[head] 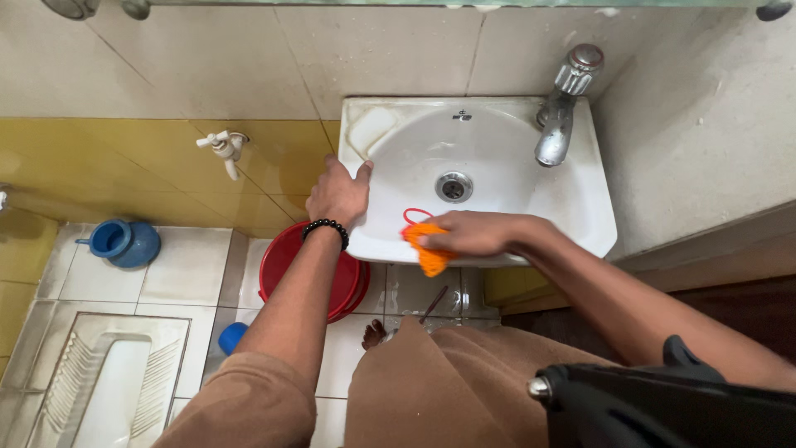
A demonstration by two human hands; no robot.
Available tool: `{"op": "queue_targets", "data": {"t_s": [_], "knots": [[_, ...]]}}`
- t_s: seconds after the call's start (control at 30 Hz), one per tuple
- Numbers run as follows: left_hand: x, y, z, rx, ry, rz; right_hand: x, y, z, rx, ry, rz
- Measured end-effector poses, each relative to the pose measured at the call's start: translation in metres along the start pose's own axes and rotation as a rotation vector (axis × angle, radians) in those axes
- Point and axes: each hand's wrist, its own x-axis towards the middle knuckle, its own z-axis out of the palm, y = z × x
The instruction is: The person scrubs the interior of a white bathroom sink using an orange mesh cloth. They wipe the basin, the drain area, and the faucet base repeatedly while standing barefoot on the tiled floor.
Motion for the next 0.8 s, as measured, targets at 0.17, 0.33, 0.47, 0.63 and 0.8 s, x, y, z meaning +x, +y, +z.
{"op": "queue_targets", "data": {"t_s": [0.17, 0.33, 0.47, 0.63, 0.8], "knots": [[-0.002, 0.000, -0.002, 0.021, -0.008, -0.009, -0.045, 0.069, -0.015, -0.057, 0.013, 0.238], [-0.003, 0.002, -0.002, 0.019, -0.006, -0.002, -0.004, 0.082, -0.018, -0.118, -0.017, 0.314], [-0.003, 0.001, -0.003, 0.018, 0.001, 0.002, 0.030, 0.033, -0.003, -0.077, -0.028, 0.187], [-0.002, 0.001, -0.001, 0.023, 0.001, -0.002, -0.015, 0.001, -0.002, 0.024, 0.005, 0.056], [-0.001, 0.001, -0.002, 0.023, -0.012, -0.021, -0.065, 0.050, -0.018, -0.028, -0.050, 0.152]]}}
